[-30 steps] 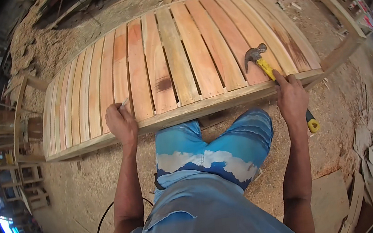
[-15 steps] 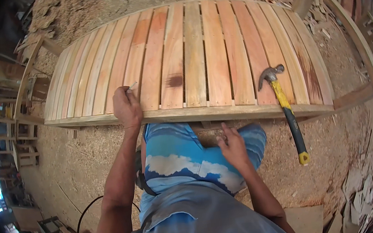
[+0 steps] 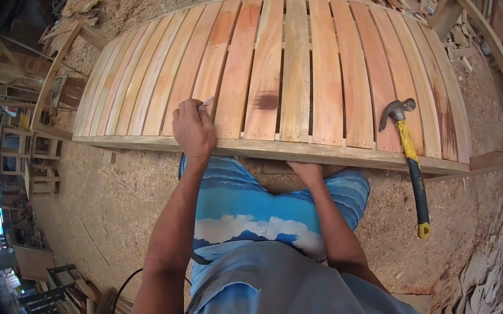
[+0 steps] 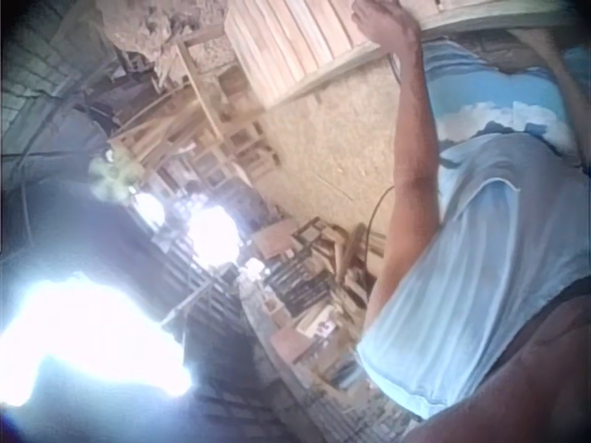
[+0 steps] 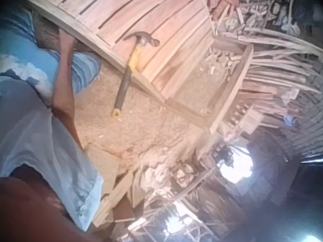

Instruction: The person hammers nails into wooden slats to secure them to a chair frame.

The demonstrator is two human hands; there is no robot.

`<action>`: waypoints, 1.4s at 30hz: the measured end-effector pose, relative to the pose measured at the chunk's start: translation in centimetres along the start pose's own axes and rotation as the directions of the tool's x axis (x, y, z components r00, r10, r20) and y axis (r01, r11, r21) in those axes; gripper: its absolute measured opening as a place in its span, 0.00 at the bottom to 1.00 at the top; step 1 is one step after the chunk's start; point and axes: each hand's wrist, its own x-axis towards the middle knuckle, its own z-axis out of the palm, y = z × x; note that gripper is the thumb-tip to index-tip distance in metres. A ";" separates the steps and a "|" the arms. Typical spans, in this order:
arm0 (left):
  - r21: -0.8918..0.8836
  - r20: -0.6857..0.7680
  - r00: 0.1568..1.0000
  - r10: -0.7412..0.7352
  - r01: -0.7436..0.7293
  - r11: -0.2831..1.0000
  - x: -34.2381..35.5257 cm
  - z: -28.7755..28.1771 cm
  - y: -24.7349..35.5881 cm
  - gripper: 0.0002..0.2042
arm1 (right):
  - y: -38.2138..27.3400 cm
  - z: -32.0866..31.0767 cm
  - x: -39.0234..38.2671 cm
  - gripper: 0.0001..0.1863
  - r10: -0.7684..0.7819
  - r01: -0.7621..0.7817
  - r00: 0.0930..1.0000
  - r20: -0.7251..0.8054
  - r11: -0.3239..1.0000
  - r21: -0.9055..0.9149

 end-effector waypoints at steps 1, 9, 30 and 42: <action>0.007 0.013 1.000 0.008 -0.008 1.000 0.0 0.1 0.0 0.04 | -0.3 -0.1 0.0 0.38 -0.003 0.003 1.000 -0.028 1.000 0.002; 0.033 0.040 0.998 0.044 -0.045 0.998 0.2 -0.3 -0.5 0.03 | -5.5 -3.0 -1.5 0.38 0.137 -0.131 0.991 0.000 0.949 -0.286; 0.000 0.033 0.998 0.051 -0.051 0.999 0.9 -0.8 0.6 0.04 | 6.4 5.8 2.1 0.34 -0.084 0.044 0.989 -0.119 0.952 -0.304; 0.027 0.038 0.998 0.041 -0.042 0.999 0.6 -1.0 0.6 0.04 | -6.8 7.8 -0.9 0.28 -0.003 -0.016 0.995 -0.104 0.983 -0.180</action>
